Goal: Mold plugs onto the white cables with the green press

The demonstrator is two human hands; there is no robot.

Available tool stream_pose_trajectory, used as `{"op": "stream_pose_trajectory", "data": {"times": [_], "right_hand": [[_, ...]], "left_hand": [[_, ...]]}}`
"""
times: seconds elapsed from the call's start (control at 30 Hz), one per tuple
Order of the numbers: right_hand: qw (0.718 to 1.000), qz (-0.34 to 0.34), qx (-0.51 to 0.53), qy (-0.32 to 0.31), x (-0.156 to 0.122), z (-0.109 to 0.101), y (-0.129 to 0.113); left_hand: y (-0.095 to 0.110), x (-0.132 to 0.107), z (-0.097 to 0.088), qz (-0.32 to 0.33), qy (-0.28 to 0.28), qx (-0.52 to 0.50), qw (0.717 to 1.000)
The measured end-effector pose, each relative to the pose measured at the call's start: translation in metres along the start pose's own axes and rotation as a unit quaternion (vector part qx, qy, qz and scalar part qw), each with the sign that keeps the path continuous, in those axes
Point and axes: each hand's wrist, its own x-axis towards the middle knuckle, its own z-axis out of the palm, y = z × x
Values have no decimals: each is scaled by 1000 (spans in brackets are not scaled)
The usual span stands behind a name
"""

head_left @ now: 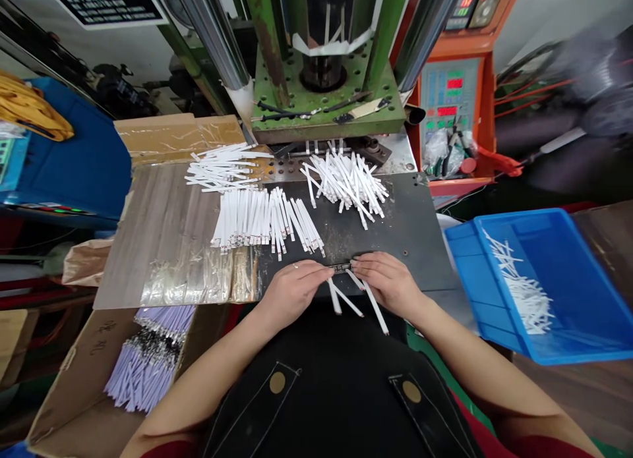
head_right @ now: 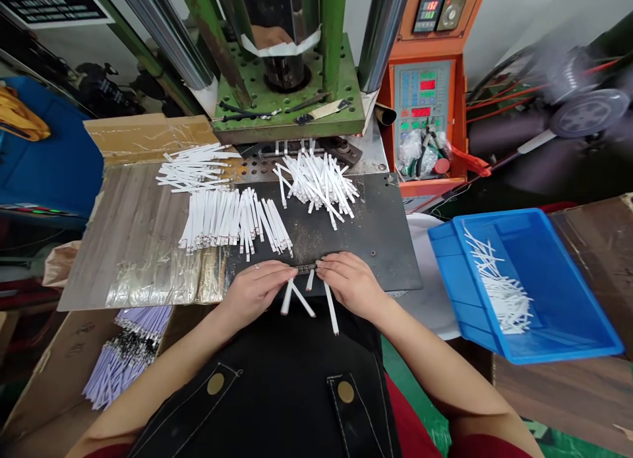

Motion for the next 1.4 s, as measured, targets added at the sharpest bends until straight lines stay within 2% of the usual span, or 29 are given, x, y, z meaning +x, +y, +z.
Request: {"op": "stream_pose_trajectory", "data": {"times": [0.13,0.2,0.33,0.5,0.57,0.7,0.8,0.87,0.93,1.03,1.17,1.23,1.3,1.4], "right_hand": [[999,31,22,21,-5,0,4],[997,63,12,33,-7,0,5],[996,84,-10,40,-9,0,5],[996,87,-23,18,-6,-1,6],[997,79,-17,-2,-3,-7,8],[996,57,6,-65,5,-31,15],[997,55,3,-57,24,-41,22],[997,34,4,-73,44,-35,26],[992,-3,0,-123,66,-21,28],[979,-40,-23,-197,92,5,30],[975,-41,-52,-212,102,26,28],[976,-44,-60,-207,100,28,25],[975,-55,-72,-205,95,20,23],[979,-56,-93,-172,88,-7,33]], "left_hand": [[-3,-5,-9,-104,19,-75,992],[-4,-9,-10,-129,40,-124,983],[-4,-14,-5,-115,42,-124,985],[-1,-7,-2,-71,-44,-4,997],[0,-6,-3,-69,-64,33,995],[-5,-12,-15,-57,-69,15,996],[-13,-11,-26,-61,-51,93,992],[-19,-3,-28,-97,-60,178,977],[-24,7,-26,-137,-93,223,961],[-30,19,-17,-156,-126,217,956],[-30,22,-5,-169,-105,182,963],[-26,19,-3,-178,-96,171,964],[-23,13,-9,-179,-103,163,965],[-23,5,-32,-157,-110,156,969]]}}
